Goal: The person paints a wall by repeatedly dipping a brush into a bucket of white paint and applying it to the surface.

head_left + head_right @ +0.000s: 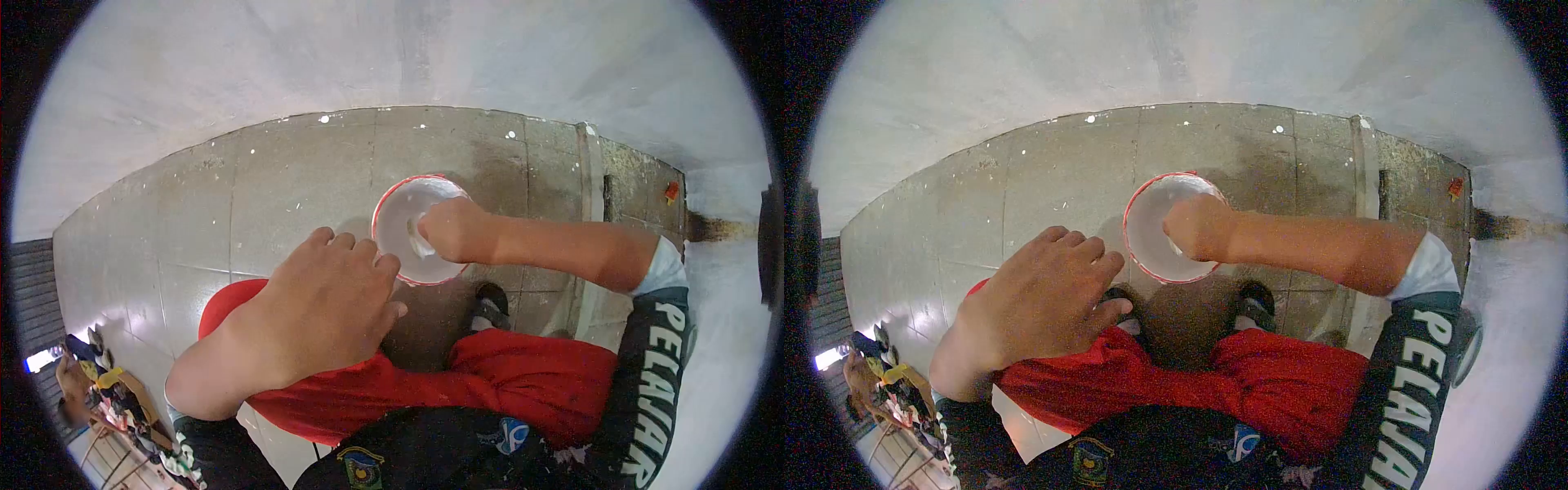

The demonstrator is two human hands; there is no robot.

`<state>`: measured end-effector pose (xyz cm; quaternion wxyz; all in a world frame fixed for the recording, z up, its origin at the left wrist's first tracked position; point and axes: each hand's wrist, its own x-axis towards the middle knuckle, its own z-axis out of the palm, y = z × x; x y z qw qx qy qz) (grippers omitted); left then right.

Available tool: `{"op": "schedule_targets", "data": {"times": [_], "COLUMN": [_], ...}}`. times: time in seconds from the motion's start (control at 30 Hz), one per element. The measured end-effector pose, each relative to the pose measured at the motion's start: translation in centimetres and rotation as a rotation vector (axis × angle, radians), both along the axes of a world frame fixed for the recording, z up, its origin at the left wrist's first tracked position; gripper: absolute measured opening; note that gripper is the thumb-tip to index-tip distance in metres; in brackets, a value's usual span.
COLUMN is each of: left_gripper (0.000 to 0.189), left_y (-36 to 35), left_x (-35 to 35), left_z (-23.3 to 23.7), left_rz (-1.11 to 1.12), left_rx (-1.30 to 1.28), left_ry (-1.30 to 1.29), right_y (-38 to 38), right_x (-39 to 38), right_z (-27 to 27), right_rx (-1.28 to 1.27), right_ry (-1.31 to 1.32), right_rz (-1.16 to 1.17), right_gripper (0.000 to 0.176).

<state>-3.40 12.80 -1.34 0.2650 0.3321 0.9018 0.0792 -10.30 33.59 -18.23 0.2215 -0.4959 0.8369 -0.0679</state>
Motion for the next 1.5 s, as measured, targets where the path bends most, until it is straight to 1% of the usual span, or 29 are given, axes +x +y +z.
{"op": "schedule_targets", "data": {"times": [0.07, 0.2, 0.27, 0.37, 0.5, 0.57, 0.67, 1.0, 1.07, 1.1, 1.17, 1.23, 1.3, 1.37, 1.5], "left_gripper": [0.032, 0.031, 0.030, 0.030, 0.029, 0.029, 0.029, 0.030, 0.031, 0.031, 0.031, 0.030, 0.030, 0.030, 0.030], "left_y": [-0.3, -0.9, -1.2, -1.6, -1.9, -2.0, -2.2, -2.0, -1.8, -1.8, -1.7, -1.4, -1.5, -1.4, -1.3], "left_x": [0.2, 0.3, 0.3, 0.2, 0.0, 0.0, 0.0, 0.0, -0.1, 0.0, -0.1, -0.2, -0.2, -0.3, -0.4], "left_z": [0.1, 0.2, 0.1, -0.1, -0.2, -0.2, -0.3, -0.4, -0.5, -0.6, -0.6, -0.3, -0.4, -0.5, -0.4], "left_rz": [-0.005, -0.004, 0.003, 0.003, 0.008, 0.014, 0.021, -0.017, -0.050, -0.046, -0.050, -0.009, -0.015, -0.017, -0.024], "left_rx": [0.004, 0.020, 0.035, 0.061, 0.058, 0.058, 0.074, 0.043, 0.043, 0.056, 0.071, 0.027, 0.020, 0.013, -0.017], "left_ry": [0.006, 0.020, 0.017, 0.032, 0.021, 0.015, 0.023, 0.059, 0.077, 0.095, 0.118, 0.012, 0.003, -0.008, -0.013], "right_y": [-0.5, -1.4, -1.2, -1.2, -1.1, -0.8, -1.1, -0.7, -0.8, -0.7, -0.4, -0.3, -0.4, -0.6, 0.7], "right_x": [0.0, 0.0, 0.1, 0.5, 0.6, 0.7, 0.7, 1.0, 1.0, 1.0, 0.8, 0.8, 0.6, 0.2, -1.0], "right_z": [-1.1, -4.0, -4.8, -5.8, -6.7, -6.7, -7.0, -7.6, -7.6, -7.7, -7.7, -6.9, -5.2, -2.1, -0.3], "right_rx": [-0.052, -0.050, -0.107, -0.141, -0.112, -0.231, -0.174, -0.181, -0.096, -0.095, -0.091, -0.092, -0.095, 0.050, 0.105], "right_ry": [-0.081, -0.105, -0.072, -0.092, -0.062, -0.021, -0.019, -0.006, -0.054, -0.049, -0.018, -0.007, 0.000, -0.057, -0.105], "right_rz": [-0.026, -0.043, -0.003, -0.073, -0.071, -0.014, -0.016, -0.097, -0.136, -0.143, -0.028, -0.041, -0.050, -0.160, -0.257], "right_gripper": [0.012, 0.014, 0.018, 0.017, 0.016, 0.016, 0.016, 0.018, 0.017, 0.017, 0.015, 0.014, 0.014, 0.015, 0.019]}}
